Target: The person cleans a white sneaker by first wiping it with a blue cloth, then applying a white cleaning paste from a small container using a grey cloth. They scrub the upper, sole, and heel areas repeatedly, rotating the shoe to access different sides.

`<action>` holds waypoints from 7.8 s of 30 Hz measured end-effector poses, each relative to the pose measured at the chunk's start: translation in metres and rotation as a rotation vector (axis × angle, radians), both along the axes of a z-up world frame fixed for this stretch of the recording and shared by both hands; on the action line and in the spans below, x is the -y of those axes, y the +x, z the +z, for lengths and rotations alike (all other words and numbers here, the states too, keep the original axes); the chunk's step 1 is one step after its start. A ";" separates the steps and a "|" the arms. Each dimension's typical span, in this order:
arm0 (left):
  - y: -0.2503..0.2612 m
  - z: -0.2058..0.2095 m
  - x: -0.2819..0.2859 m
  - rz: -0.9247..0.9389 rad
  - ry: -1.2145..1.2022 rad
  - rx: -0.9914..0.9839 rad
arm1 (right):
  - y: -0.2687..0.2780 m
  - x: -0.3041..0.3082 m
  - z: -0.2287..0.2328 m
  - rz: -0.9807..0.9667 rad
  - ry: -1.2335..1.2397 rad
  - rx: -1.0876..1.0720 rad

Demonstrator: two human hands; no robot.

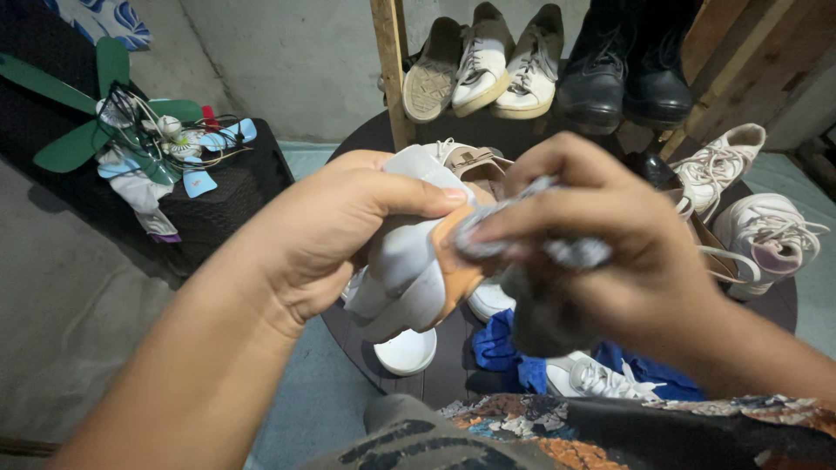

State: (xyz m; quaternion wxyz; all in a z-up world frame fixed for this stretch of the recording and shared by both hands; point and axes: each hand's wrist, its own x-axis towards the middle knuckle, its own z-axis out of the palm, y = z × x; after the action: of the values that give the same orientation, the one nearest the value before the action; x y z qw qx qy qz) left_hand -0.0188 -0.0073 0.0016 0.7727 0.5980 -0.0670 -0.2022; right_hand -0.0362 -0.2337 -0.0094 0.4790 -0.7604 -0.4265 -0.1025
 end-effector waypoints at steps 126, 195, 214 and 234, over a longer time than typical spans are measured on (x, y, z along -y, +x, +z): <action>-0.012 -0.060 -0.109 -0.060 0.725 0.152 | 0.074 -0.045 -0.288 -0.429 -0.306 -0.920; 0.006 -0.064 -0.072 0.536 -0.399 0.231 | -0.010 -0.073 -0.004 -0.249 0.314 -0.574; 0.001 -0.022 0.002 0.312 -0.378 0.305 | -0.015 -0.012 0.018 -0.127 -0.182 0.175; -0.003 0.008 -0.003 0.247 -0.291 0.336 | -0.011 -0.001 0.025 -0.127 -0.082 0.076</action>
State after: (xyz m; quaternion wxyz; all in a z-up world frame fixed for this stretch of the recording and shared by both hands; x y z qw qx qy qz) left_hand -0.0217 -0.0041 0.0094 0.8474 0.5094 -0.1496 0.0078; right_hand -0.0471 -0.2329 0.0161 0.4235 -0.8004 -0.3990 -0.1441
